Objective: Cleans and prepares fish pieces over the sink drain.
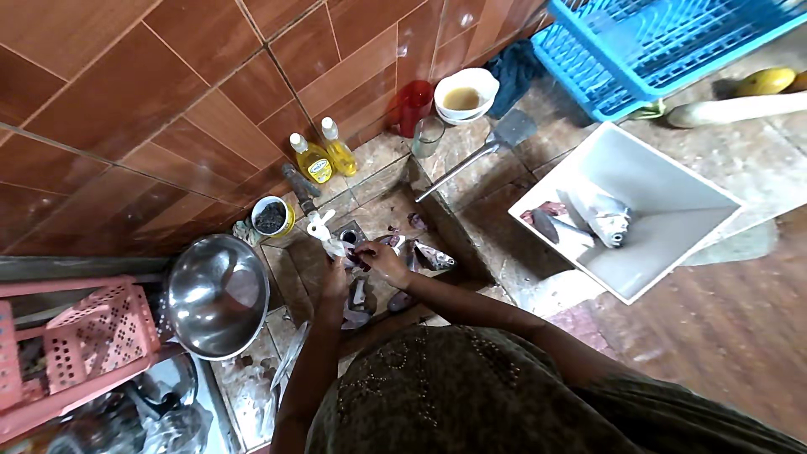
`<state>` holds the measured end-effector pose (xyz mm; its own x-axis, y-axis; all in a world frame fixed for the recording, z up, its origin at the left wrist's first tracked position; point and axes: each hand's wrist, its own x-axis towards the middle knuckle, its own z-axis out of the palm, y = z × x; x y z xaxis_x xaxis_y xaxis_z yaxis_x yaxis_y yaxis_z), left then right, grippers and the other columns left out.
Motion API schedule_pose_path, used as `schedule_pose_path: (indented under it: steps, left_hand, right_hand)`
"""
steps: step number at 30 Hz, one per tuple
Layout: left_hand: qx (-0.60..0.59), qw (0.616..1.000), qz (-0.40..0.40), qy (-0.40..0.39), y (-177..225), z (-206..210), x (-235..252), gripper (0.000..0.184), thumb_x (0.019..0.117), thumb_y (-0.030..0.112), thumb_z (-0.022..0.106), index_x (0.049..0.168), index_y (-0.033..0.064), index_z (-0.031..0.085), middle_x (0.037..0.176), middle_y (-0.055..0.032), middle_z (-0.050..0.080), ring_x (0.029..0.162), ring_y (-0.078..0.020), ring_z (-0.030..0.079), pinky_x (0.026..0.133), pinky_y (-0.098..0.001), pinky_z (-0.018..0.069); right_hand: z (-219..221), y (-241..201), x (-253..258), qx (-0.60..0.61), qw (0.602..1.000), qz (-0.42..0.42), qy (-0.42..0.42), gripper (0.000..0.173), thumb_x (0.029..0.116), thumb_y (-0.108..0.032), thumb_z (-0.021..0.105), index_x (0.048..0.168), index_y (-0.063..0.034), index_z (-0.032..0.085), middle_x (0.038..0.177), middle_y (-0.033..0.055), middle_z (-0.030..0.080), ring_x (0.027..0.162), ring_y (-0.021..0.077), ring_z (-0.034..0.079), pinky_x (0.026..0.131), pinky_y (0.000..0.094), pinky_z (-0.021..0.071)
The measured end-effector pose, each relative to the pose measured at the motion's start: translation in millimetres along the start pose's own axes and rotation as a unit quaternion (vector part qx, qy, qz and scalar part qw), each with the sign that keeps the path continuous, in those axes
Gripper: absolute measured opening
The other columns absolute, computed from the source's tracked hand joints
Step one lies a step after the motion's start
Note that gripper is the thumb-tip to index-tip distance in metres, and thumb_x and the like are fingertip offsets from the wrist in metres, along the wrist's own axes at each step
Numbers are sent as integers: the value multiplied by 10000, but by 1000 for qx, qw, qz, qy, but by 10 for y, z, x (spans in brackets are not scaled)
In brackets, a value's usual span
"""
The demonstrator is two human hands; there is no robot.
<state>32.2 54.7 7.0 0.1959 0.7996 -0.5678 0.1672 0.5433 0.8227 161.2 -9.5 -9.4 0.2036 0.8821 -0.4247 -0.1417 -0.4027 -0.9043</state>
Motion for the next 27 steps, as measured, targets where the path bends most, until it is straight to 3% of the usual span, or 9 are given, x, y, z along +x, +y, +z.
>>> schedule_pose_path:
  steps: [3,9,12,16,23,27]
  left_hand:
    - [-1,1000,5,0,-17,-9,-19,546,1048,235,593,1527,92,374,1424,-167,540,1240,-276,589,1000,-480,536]
    - [84,994,62,-12,3,3,-117,519,1021,212,629,1460,11,439,1324,-187,602,1187,-227,615,1015,-412,527]
    - [129,990,57,-20,19,-30,-144,583,1002,254,661,1482,16,431,1332,-186,616,1213,-220,619,1050,-411,515]
    - [155,986,58,-33,59,-40,-147,537,975,258,705,1415,22,506,1246,-157,666,1125,-197,664,992,-391,550]
    - [70,995,58,-43,30,-123,-72,597,1000,174,658,1496,-15,385,1308,-223,601,1106,-254,668,926,-414,593]
    - [35,997,54,-36,98,-135,-106,515,1015,118,617,1464,-19,403,1271,-212,615,1068,-251,676,881,-406,604]
  right_hand:
    - [-11,48,-15,6,1000,27,-3,210,1027,-107,571,1151,3,701,1075,141,704,840,180,691,781,357,596]
    - [19,104,-5,53,996,70,-6,293,1020,-241,612,1194,-16,685,1019,112,697,777,153,652,717,331,567]
    - [8,104,0,81,995,63,-19,270,1011,-204,637,1174,10,659,1010,115,675,750,139,624,686,312,552]
    - [14,116,34,70,995,63,-8,231,1033,-164,589,1157,23,644,988,123,663,759,145,641,716,319,571]
    - [-64,76,46,144,987,55,-54,162,1020,-90,574,1117,26,633,944,89,653,743,137,649,733,301,585]
    - [-166,57,37,165,980,34,-105,173,1017,-98,584,1139,17,628,965,74,659,772,134,661,759,303,593]
